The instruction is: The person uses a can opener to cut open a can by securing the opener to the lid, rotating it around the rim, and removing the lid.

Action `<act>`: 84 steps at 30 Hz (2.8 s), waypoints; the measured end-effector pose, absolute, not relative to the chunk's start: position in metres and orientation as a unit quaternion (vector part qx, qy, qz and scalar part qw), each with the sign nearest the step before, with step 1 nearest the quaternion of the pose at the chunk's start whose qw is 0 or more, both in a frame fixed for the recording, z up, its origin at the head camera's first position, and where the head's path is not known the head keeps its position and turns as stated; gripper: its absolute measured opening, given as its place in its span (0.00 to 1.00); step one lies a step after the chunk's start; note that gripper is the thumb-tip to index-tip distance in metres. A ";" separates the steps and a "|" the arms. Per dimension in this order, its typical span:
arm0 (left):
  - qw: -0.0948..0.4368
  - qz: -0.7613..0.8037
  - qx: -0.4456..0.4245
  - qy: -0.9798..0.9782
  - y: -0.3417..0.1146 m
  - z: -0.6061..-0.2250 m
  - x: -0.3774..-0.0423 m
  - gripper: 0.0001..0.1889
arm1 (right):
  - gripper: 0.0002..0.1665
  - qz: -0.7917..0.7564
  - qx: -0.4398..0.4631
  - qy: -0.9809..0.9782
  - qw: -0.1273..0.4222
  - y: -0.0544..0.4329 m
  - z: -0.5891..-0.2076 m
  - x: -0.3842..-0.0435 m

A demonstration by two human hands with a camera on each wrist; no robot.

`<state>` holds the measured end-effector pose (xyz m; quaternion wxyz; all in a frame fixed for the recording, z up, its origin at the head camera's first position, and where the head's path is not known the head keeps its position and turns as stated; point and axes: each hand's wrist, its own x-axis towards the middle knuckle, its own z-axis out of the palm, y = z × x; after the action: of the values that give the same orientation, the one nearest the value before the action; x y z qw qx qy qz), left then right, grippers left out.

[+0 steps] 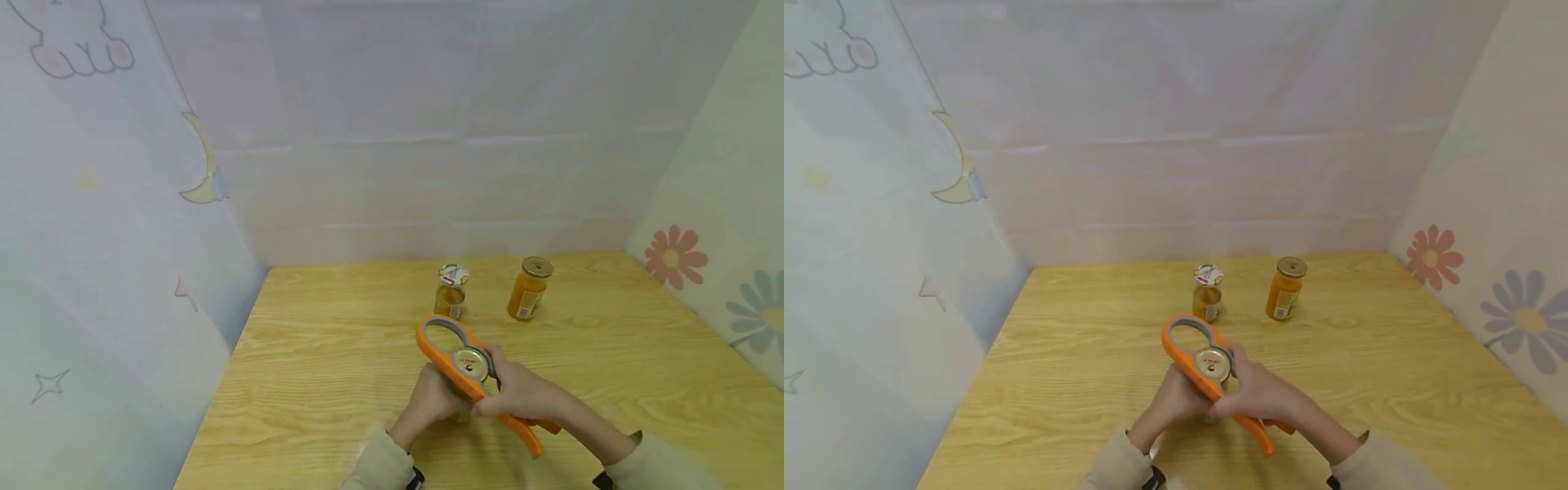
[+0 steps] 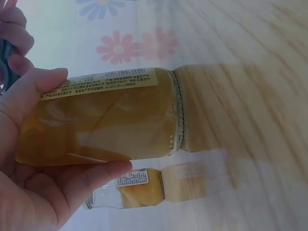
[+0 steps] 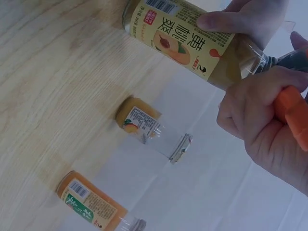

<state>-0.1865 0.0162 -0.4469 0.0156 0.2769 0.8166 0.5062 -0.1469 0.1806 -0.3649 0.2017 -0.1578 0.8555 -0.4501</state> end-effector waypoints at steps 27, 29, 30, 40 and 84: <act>0.028 0.506 0.254 0.824 0.015 -0.447 -0.186 0.25 | 0.51 -0.450 -0.151 0.811 0.343 0.183 -0.345 -0.184; 0.020 0.505 0.254 0.825 0.017 -0.446 -0.186 0.25 | 0.50 -0.453 -0.147 0.806 0.351 0.184 -0.346 -0.185; 0.014 0.504 0.254 0.825 0.017 -0.446 -0.187 0.25 | 0.51 -0.452 -0.144 0.807 0.352 0.185 -0.346 -0.185; 0.009 0.497 0.249 0.832 0.018 -0.444 -0.185 0.28 | 0.53 -0.447 -0.186 0.822 0.301 0.185 -0.357 -0.184; 0.033 0.527 0.261 0.808 0.017 -0.446 -0.185 0.21 | 0.45 -0.393 -0.198 0.831 0.340 0.165 -0.333 -0.219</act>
<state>-0.1850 0.0169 -0.4459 0.0328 0.2607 0.8080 0.5273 -0.2187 0.1652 -0.3327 0.3398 -0.1982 0.8311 -0.3931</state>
